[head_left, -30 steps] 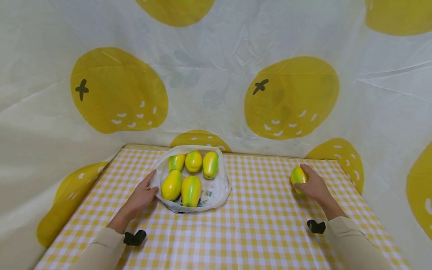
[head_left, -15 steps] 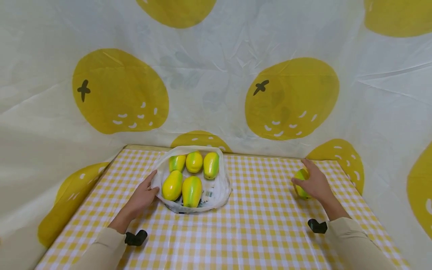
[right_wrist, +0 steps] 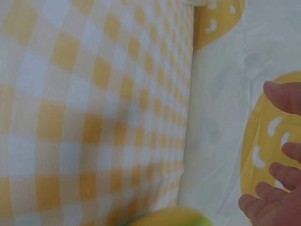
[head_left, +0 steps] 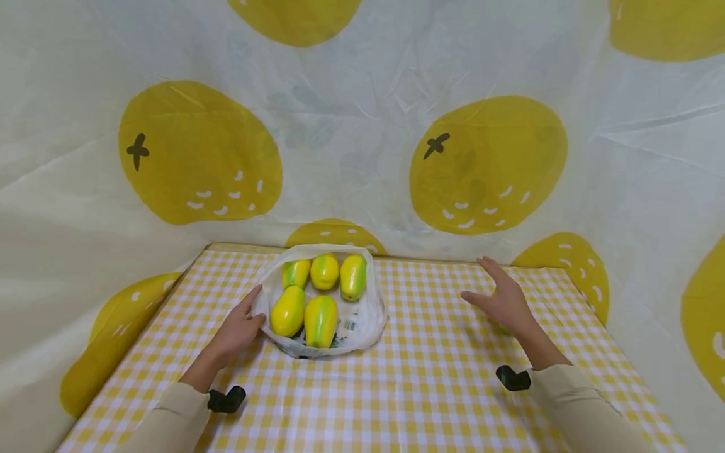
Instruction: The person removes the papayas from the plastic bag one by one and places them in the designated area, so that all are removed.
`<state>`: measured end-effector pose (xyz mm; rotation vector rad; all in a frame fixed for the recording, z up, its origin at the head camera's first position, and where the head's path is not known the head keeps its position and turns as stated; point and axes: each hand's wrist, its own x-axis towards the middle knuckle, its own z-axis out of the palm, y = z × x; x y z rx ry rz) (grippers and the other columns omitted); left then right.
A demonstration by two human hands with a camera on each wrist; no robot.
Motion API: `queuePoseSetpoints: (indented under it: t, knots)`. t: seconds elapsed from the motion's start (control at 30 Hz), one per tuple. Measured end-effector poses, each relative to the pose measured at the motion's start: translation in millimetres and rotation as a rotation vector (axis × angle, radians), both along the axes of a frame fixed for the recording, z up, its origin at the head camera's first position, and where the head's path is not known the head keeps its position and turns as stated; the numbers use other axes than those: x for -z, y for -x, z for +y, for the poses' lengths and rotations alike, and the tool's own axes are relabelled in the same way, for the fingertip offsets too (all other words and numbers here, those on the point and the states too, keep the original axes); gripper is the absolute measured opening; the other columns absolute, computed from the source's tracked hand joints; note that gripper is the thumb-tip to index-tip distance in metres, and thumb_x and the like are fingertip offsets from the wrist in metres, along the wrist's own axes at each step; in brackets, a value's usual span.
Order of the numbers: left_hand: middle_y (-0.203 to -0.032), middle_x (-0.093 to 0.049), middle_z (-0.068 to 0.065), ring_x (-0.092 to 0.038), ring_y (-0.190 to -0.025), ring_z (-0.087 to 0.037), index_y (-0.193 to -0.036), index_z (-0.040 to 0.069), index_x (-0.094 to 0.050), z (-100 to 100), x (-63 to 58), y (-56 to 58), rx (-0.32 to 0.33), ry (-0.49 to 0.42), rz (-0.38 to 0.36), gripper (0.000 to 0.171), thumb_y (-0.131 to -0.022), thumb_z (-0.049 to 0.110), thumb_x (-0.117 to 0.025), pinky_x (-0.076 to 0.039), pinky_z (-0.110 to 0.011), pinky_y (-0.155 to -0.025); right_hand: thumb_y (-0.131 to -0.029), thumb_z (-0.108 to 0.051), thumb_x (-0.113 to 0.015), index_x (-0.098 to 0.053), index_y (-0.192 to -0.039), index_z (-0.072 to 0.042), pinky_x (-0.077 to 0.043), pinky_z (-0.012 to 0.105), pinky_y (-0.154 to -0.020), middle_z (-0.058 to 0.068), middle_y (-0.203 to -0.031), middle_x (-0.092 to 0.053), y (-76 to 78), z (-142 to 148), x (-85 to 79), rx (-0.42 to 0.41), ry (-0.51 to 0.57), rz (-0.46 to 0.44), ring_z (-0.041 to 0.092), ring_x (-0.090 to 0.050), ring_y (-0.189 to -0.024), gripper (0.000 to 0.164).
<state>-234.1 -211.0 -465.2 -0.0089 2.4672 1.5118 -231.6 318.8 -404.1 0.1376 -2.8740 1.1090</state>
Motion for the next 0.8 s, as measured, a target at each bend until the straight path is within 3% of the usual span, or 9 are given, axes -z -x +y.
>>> queuePoseSetpoints:
  t: [0.3, 0.8]
  knots:
    - [-0.176, -0.002, -0.02, -0.011, -0.161, -0.045, -0.17, 0.02, -0.001, 0, 0.5, 1.4, 0.004, 0.006, -0.008, 0.075, -0.108, 0.011, -0.042, -0.023, -0.063, -0.126, -0.096, -0.03, -0.075, -0.02, -0.167, -0.009, -0.025, 0.062, -0.125, 0.019, -0.175, -0.015, -5.1, -27, -5.4, -0.05, 0.128, -0.02, 0.045, -0.015, -0.16, 0.092]
    - [-0.176, -0.003, -0.021, -0.014, -0.161, -0.046, -0.17, 0.019, -0.001, 1, -0.6, 1.4, 0.012, -0.001, 0.008, 0.074, -0.108, 0.009, -0.041, -0.027, -0.062, -0.125, -0.096, -0.033, -0.076, -0.023, -0.167, -0.012, -0.025, 0.058, -0.127, 0.013, -0.176, -0.017, -10.4, -59, -2.2, -0.136, 0.242, -0.05, 0.042, -0.014, -0.162, 0.091]
